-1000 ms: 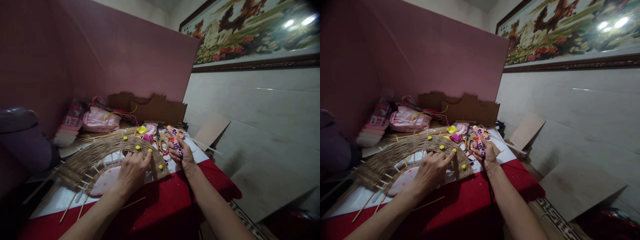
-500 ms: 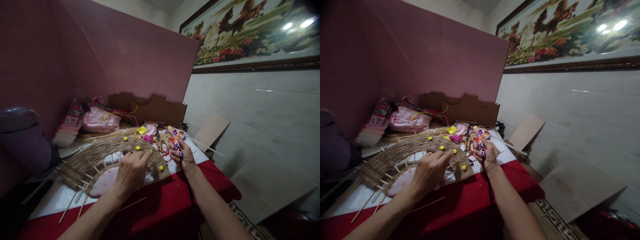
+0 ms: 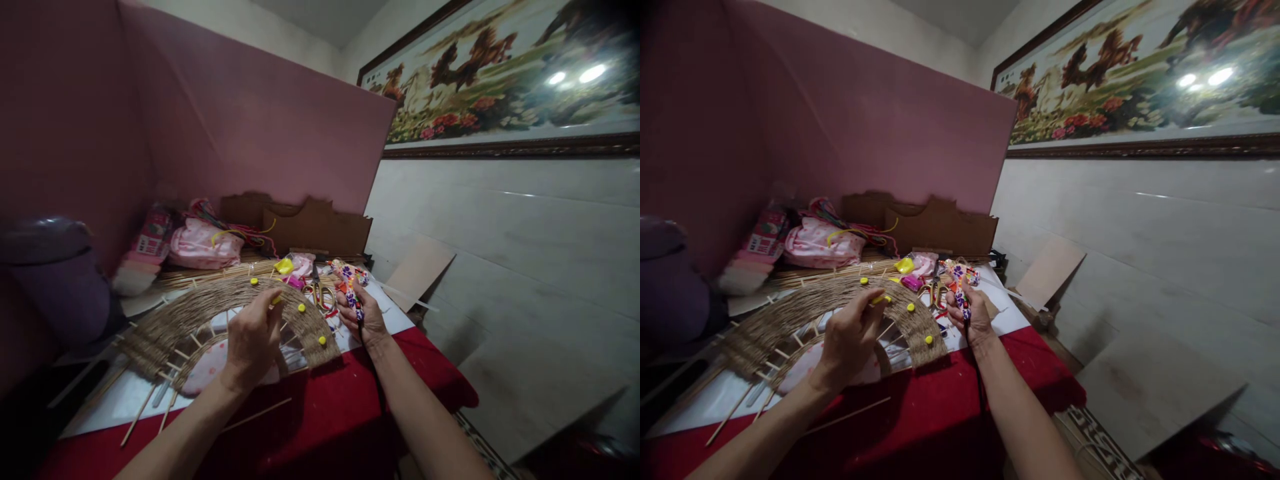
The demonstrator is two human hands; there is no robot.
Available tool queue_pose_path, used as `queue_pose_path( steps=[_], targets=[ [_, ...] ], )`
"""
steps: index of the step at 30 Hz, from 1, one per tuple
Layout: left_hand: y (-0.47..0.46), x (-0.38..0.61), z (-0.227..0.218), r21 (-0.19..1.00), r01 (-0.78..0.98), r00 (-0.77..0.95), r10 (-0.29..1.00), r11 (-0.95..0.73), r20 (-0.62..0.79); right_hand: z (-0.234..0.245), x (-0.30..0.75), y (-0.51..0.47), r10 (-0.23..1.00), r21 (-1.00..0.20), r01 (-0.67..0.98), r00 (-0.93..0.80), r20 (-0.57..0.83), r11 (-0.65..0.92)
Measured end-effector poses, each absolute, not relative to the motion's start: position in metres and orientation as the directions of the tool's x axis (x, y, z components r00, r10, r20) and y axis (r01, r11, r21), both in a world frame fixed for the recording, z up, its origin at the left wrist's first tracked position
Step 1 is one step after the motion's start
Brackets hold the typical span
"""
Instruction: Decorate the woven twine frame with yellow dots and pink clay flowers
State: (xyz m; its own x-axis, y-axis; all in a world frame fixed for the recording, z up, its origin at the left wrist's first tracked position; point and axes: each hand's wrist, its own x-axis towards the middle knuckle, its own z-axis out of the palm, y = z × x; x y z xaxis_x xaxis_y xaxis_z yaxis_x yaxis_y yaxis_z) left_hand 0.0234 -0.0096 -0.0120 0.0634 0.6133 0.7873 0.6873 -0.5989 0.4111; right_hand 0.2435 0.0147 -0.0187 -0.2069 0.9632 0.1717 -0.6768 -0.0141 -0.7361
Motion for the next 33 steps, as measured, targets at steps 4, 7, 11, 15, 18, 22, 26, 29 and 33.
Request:
queue_pose_path(
  steps=[4,7,11,15,18,22,26,29,33],
  targets=[
    [-0.011,0.022,-0.011,0.357,0.713,0.128,0.613,-0.603,0.780,-0.020,0.244,0.014,0.945,-0.738,-0.675,-0.261,0.199,-0.031],
    [-0.011,0.021,-0.012,0.332,0.701,0.155,0.589,-0.632,0.793,-0.019,0.244,0.012,0.939,-0.749,-0.662,-0.275,0.208,-0.028],
    [-0.009,0.020,-0.014,0.312,0.677,0.181,0.562,-0.666,0.807,-0.020,0.241,0.009,0.938,-0.771,-0.636,-0.286,0.194,-0.034],
    [-0.012,0.021,-0.014,0.266,0.677,0.241,0.548,-0.686,0.801,-0.021,0.240,0.008,0.932,-0.794,-0.606,-0.317,0.175,-0.057],
    [-0.015,0.022,-0.013,0.256,0.705,0.263,0.579,-0.662,0.772,-0.023,0.240,0.008,0.920,-0.807,-0.588,-0.346,0.186,-0.058],
    [-0.016,0.024,-0.015,0.219,0.734,0.269,0.571,-0.643,0.776,-0.025,0.240,0.009,0.919,-0.815,-0.578,-0.343,0.192,-0.046],
    [-0.012,0.021,-0.009,0.201,0.750,0.257,0.558,-0.630,0.789,-0.025,0.240,0.009,0.916,-0.829,-0.557,-0.358,0.183,-0.052],
    [-0.007,0.007,0.001,0.215,0.851,0.117,0.573,-0.479,0.811,-0.024,0.239,0.008,0.919,-0.826,-0.562,-0.347,0.187,-0.044],
    [0.003,-0.015,0.009,0.105,0.987,0.012,0.704,-0.123,0.710,-0.024,0.238,0.008,0.931,-0.811,-0.585,-0.308,0.193,-0.025]
  ],
)
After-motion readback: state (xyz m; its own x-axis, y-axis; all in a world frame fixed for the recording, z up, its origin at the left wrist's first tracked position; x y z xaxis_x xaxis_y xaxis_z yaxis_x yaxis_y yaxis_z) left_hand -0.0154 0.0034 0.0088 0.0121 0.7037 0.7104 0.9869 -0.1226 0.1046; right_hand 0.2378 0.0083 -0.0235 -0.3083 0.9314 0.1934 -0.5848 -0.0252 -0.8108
